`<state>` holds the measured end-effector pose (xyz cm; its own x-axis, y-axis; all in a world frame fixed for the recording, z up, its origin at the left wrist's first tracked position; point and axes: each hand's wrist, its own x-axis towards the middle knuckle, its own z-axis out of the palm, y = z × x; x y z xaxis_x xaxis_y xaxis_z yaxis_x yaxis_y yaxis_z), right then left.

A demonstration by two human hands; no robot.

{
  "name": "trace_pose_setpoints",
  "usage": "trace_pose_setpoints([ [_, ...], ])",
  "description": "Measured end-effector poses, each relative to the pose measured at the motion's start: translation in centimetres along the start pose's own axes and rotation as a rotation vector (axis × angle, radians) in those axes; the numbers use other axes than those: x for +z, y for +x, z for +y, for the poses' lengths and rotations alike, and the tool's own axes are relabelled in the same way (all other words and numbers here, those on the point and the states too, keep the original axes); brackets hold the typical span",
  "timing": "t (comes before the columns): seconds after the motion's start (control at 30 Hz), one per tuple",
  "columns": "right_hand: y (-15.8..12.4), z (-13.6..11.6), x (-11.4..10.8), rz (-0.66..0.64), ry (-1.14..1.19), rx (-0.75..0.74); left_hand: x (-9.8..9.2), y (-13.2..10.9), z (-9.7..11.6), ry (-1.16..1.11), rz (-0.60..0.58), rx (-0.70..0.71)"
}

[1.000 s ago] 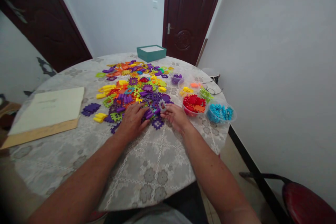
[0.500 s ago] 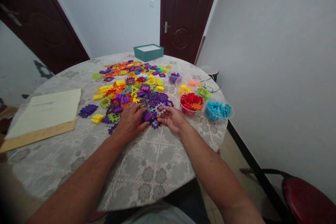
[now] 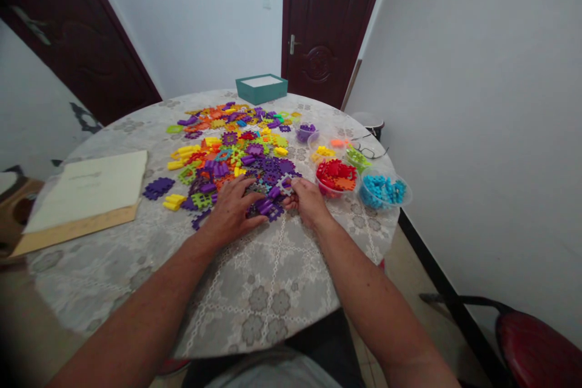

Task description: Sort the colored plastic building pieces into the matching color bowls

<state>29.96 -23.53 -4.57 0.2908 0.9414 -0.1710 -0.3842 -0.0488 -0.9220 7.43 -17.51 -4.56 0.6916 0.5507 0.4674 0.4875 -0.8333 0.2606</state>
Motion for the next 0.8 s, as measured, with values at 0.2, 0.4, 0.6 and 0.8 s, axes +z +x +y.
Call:
trace_pose_setpoints([
  [0.2, 0.0, 0.3, -0.1, 0.0, -0.15, -0.079, -0.9, 0.5, -0.6, -0.062, 0.203, -0.08],
  [0.4, -0.5, 0.9, 0.7, -0.12, -0.282, -0.162, -1.7, 0.8, 0.4, -0.328, 0.163, -0.182],
  [0.6, -1.3, 1.9, 1.7, -0.353, -0.401, -0.182, -1.4, 0.7, 1.4, -0.55, -0.029, -0.274],
  [0.8, -1.1, 1.5, 1.0, -0.119, -0.528, -0.353, -2.3, 1.1, 0.5, -0.909, 0.103, -0.626],
])
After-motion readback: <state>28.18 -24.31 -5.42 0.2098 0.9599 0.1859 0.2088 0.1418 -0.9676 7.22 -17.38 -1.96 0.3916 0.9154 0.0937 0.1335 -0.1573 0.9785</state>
